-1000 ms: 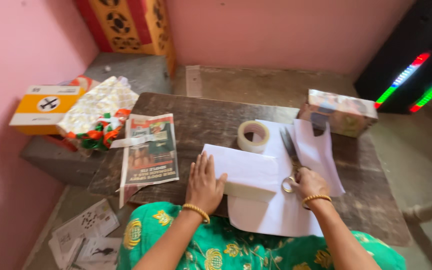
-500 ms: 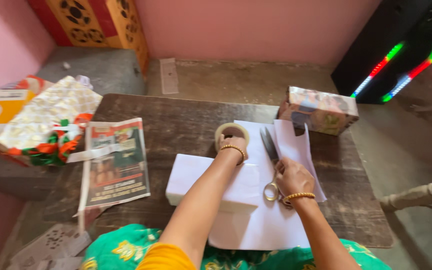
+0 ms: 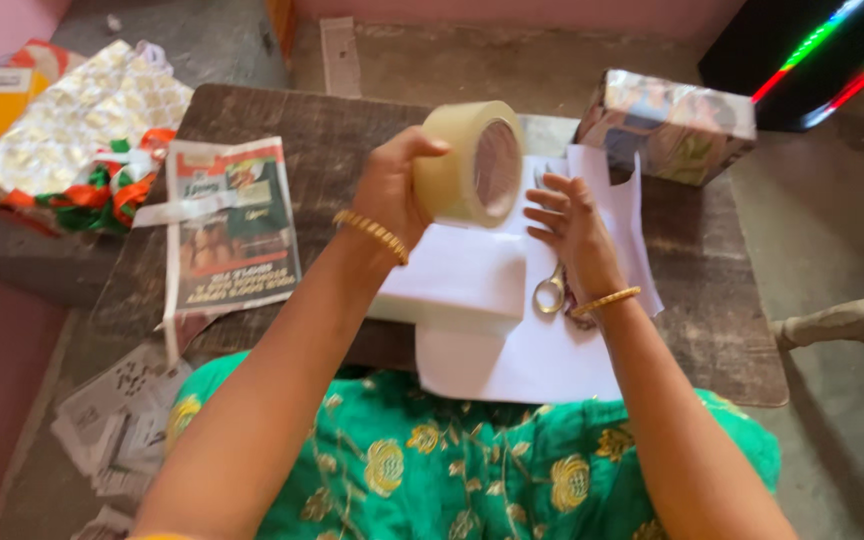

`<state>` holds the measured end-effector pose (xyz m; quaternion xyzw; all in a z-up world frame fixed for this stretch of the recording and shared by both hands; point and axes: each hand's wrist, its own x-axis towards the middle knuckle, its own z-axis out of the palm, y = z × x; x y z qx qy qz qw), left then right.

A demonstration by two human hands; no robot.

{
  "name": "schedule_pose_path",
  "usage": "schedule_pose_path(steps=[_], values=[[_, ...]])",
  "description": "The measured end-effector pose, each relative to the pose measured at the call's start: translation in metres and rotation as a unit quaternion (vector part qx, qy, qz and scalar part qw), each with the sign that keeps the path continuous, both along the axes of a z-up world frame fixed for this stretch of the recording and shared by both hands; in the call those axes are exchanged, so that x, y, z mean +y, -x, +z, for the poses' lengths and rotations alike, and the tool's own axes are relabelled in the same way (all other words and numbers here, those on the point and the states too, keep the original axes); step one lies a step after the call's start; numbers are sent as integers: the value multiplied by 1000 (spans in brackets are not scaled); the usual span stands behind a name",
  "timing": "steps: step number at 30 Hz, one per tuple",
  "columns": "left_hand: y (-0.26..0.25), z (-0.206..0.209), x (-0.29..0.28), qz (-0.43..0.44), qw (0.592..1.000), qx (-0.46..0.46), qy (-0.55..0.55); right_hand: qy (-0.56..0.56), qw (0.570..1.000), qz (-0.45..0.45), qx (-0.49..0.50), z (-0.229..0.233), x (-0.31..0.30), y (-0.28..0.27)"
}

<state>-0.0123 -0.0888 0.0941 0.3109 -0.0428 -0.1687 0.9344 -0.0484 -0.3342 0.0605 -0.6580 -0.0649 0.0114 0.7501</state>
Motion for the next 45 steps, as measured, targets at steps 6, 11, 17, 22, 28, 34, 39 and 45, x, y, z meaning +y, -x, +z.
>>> schedule_pose_path(steps=[6, 11, 17, 22, 28, 34, 39, 45], values=[[103, -39, 28, -67, 981, 36, 179, -238, 938, 238, 87, 11, 38, 65], [118, -81, 18, 80, 997, -5, -11, -194, 958, 202, 57, 11, 54, 98], [148, -44, 25, 283, 860, -179, -385, -52, 991, 116, -48, 23, 55, 122], [191, 8, 13, 364, 693, -330, -528, 10, 990, 67, -124, 36, 63, 139], [188, 22, -2, 384, 684, -283, -551, 120, 970, 43, -208, 32, 70, 149], [174, 13, 3, 336, 706, -241, -575, 188, 964, 38, -184, 36, 66, 147], [165, -2, 12, 322, 698, -223, -600, 257, 939, 48, -225, 34, 63, 145], [149, -13, 38, 188, 840, -100, -499, 148, 970, 110, -156, 25, 54, 137]])
